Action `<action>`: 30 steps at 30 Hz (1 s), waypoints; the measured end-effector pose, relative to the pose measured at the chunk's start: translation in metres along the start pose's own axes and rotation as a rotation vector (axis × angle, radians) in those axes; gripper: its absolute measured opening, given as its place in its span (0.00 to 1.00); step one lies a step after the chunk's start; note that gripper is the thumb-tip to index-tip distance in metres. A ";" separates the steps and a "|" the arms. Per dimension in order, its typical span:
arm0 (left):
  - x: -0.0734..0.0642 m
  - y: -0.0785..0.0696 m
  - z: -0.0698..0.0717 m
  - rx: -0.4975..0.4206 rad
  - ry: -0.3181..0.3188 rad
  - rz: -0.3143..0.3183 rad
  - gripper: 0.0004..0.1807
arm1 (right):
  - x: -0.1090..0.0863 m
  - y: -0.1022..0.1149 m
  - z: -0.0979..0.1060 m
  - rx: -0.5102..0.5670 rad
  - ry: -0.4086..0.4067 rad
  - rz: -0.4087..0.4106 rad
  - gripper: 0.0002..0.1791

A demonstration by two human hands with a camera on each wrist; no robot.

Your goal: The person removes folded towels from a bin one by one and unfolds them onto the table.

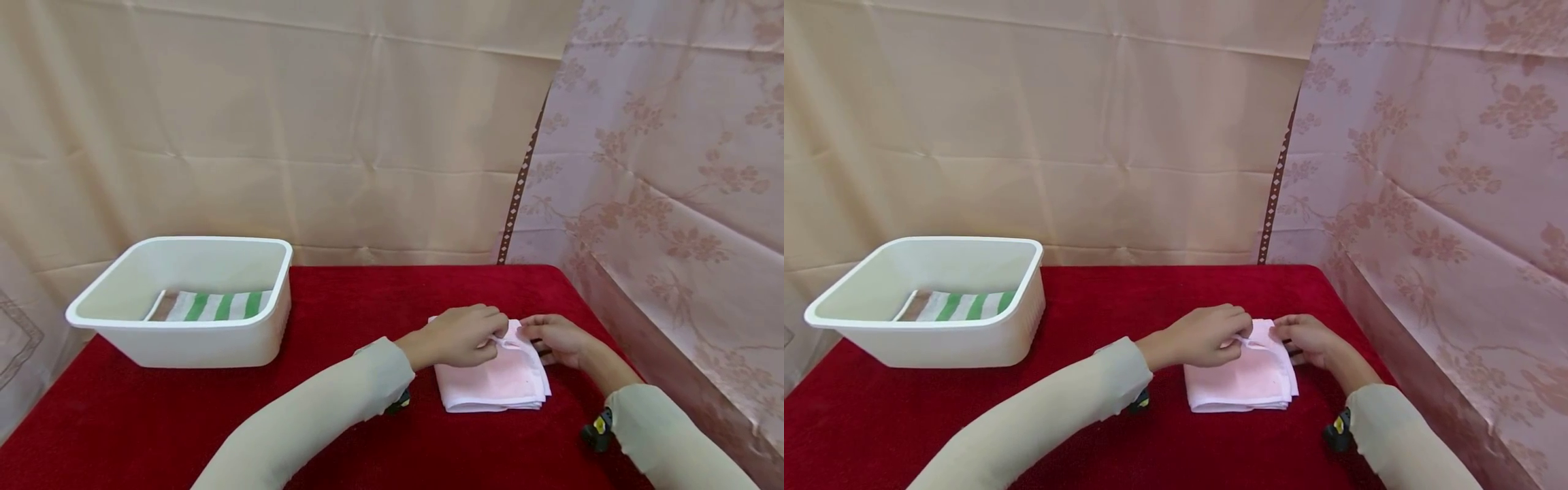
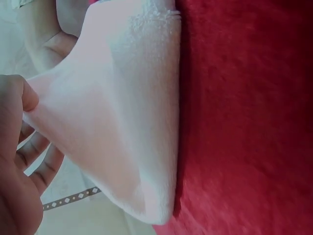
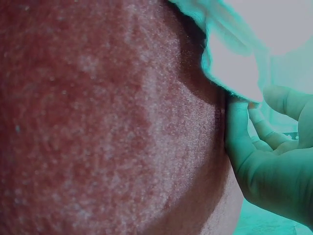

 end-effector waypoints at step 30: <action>-0.115 0.045 0.056 -0.150 -0.045 0.040 0.09 | 0.002 0.000 -0.001 -0.024 -0.013 -0.005 0.27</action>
Point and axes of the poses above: each hand's wrist, its own x-axis towards the middle knuckle, its own z-axis out of the back of the hand, y = z × x, the point moved 10 cm from there along x, towards the middle knuckle, and after that the axes turned 3 degrees about -x, right-handed, at the moved point
